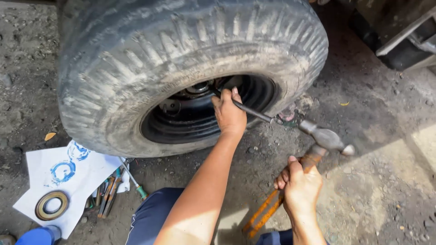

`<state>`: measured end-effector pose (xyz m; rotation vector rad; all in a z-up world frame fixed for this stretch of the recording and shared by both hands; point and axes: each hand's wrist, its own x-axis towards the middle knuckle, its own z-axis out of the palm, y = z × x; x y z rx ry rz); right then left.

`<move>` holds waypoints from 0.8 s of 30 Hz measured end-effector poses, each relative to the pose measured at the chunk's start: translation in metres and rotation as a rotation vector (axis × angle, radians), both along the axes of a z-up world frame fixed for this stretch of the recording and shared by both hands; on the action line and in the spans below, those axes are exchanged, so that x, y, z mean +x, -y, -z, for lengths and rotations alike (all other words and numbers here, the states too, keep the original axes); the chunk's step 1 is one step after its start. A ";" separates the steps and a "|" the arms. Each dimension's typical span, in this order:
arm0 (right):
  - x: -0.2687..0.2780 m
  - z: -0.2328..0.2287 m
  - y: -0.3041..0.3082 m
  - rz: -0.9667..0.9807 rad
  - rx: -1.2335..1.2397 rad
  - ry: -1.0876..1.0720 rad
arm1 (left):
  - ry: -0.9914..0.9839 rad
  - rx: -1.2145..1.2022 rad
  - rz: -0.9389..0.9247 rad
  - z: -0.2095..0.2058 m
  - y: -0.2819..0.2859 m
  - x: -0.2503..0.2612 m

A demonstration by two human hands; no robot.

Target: The person uses a hammer and a metal punch to tap a bearing into the hub of a vehicle tire. The person repeatedly strikes the punch with the hammer to drive the bearing into place.

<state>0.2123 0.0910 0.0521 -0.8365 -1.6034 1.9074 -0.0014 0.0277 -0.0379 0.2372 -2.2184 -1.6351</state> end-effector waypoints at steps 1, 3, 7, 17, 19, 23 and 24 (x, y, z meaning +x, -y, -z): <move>0.000 0.001 0.003 0.008 0.007 -0.009 | -0.037 -0.012 -0.024 0.003 -0.001 0.000; -0.001 0.007 0.004 0.022 0.011 -0.027 | -0.084 -0.027 -0.041 0.004 -0.002 0.001; -0.018 0.040 0.005 0.006 0.108 0.001 | -0.027 -0.014 -0.088 0.018 -0.004 -0.012; -0.020 0.052 -0.004 0.114 0.074 0.147 | -0.046 -0.165 -0.152 0.014 -0.007 -0.008; -0.016 0.055 0.000 0.033 0.040 0.167 | -0.052 -0.222 -0.165 0.034 -0.004 -0.004; -0.008 0.030 -0.007 0.010 -0.011 0.112 | 0.045 -0.252 -0.080 0.028 -0.001 -0.003; -0.010 0.025 -0.001 0.000 -0.012 0.115 | 0.049 -0.254 -0.089 0.027 0.002 -0.004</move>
